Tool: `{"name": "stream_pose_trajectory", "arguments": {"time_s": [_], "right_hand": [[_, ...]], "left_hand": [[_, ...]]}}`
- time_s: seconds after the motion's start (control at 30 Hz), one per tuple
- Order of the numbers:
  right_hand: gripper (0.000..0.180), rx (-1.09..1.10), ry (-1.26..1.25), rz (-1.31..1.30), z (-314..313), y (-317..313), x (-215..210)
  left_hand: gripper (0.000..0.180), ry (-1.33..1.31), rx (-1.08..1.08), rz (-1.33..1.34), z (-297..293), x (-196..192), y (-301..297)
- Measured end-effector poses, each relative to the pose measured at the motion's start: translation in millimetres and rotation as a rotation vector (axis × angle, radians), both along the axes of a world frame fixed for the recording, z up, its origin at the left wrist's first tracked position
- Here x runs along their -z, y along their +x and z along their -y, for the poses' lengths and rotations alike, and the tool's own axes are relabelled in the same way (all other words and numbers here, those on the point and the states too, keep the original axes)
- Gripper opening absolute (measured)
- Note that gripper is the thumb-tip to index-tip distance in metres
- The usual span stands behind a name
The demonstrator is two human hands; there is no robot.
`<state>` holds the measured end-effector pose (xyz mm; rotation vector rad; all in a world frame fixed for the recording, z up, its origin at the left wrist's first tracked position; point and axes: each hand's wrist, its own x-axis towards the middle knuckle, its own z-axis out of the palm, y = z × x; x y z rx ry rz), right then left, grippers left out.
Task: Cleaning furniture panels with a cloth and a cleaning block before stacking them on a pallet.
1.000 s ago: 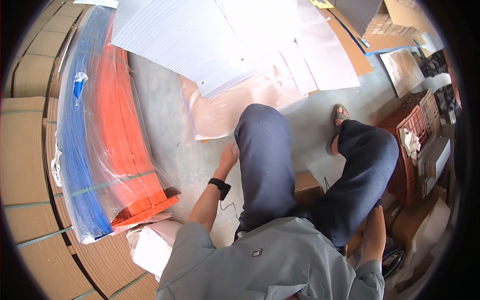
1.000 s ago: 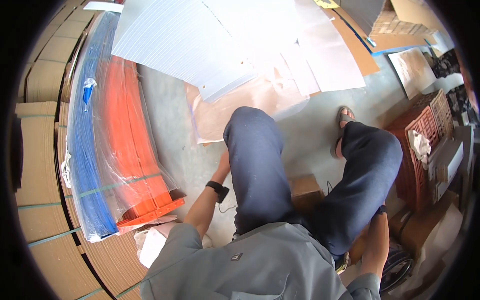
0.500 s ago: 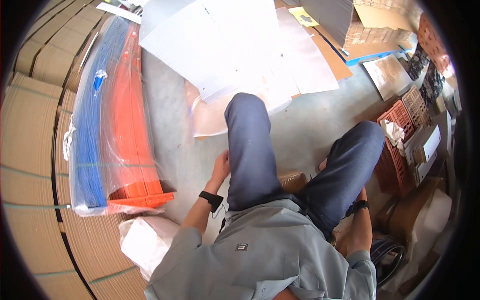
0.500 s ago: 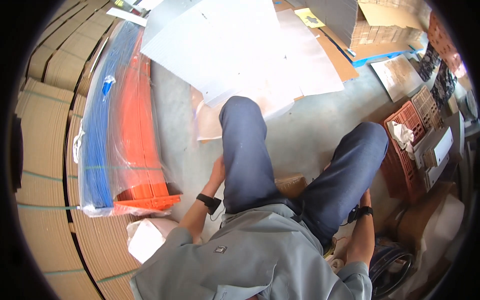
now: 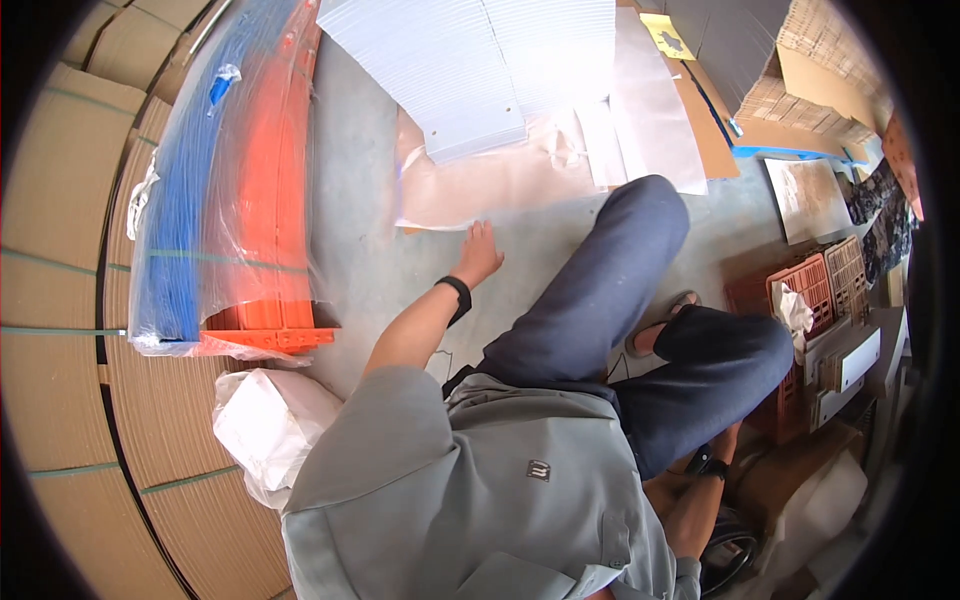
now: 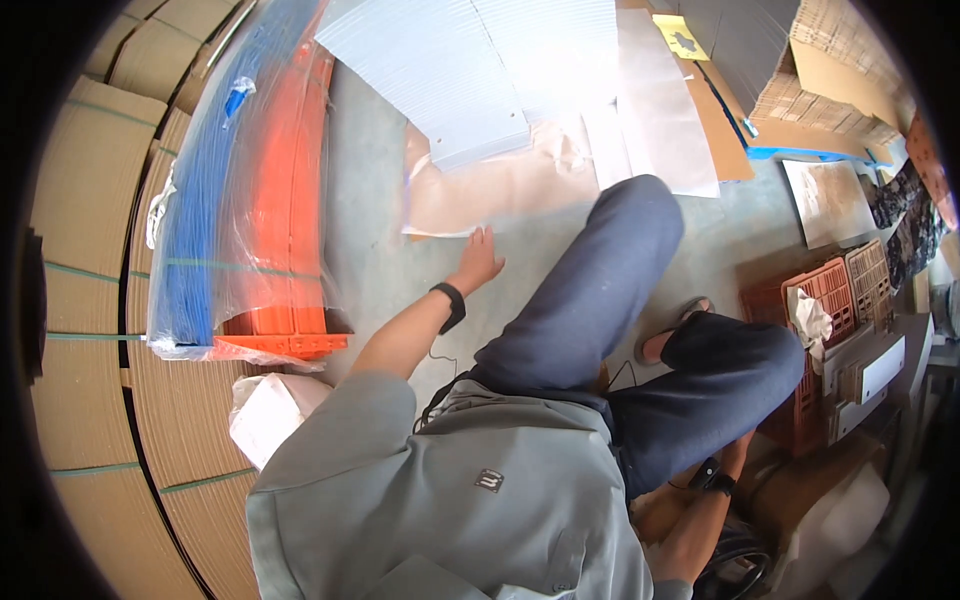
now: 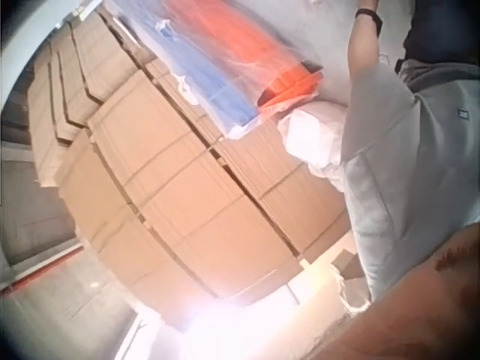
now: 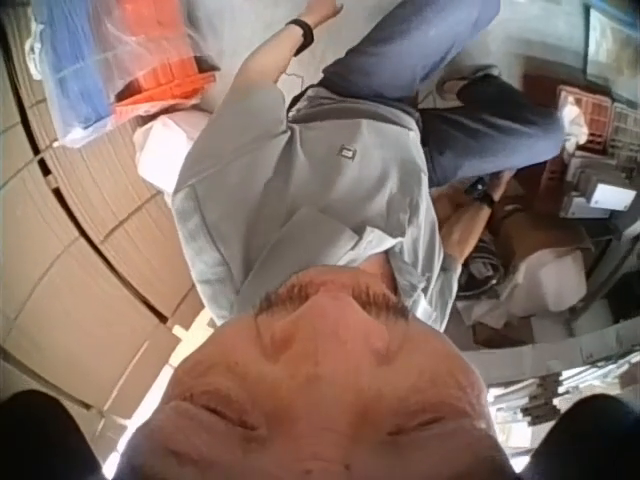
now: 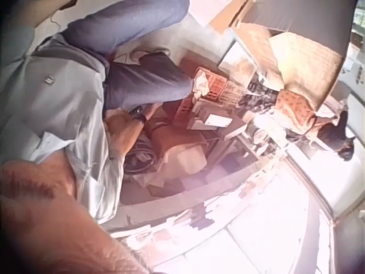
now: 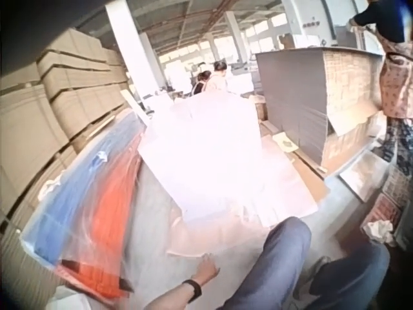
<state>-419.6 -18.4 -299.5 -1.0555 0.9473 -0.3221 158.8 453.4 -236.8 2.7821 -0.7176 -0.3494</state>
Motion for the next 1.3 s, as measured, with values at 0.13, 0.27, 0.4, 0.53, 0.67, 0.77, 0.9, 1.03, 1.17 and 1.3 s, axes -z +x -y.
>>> {"name": "stream_pose_trajectory", "arguments": {"time_s": [0.13, 0.27, 0.4, 0.53, 0.67, 0.77, 0.9, 1.03, 1.17, 1.3], "right_hand": [[0.045, -0.008, -0.080, -0.096, -7, -31, -38], [0.047, 0.015, -0.168, -0.198, 10, -75, -75], [0.050, 0.022, -0.250, -0.260, -10, -62, -103], [0.051, 0.073, -0.264, -0.266, -25, -37, -139], [0.050, 0.084, -0.085, -0.133, -47, 21, -176], [0.049, 0.073, -0.136, -0.131, -41, 29, -187], [0.048, 0.034, -0.216, -0.120, -21, 46, -192], [0.047, -0.014, -0.299, -0.110, -1, 51, -200], [0.046, -0.073, -0.376, -0.132, 14, 66, -216], [0.046, -0.116, -0.436, -0.143, 20, 97, -244]], "left_hand": [[0.083, 0.181, -0.055, -0.036, 11, 33, 35], [0.084, 0.210, -0.113, -0.116, 37, 58, 24], [0.093, 0.180, -0.224, -0.184, 43, 64, 22], [0.089, 0.011, -0.240, -0.304, 48, 42, 25], [0.079, -0.033, -0.190, -0.152, 19, 16, 45], [0.079, -0.041, -0.123, 0.070, 12, 49, 53], [0.081, 0.174, -0.084, 0.031, 16, 61, 48], [0.081, 0.145, -0.074, -0.038, 15, 58, 45], [0.080, 0.170, -0.014, -0.070, 18, 53, 34], [0.077, 0.252, 0.040, -0.001, 7, 63, 36]]}}
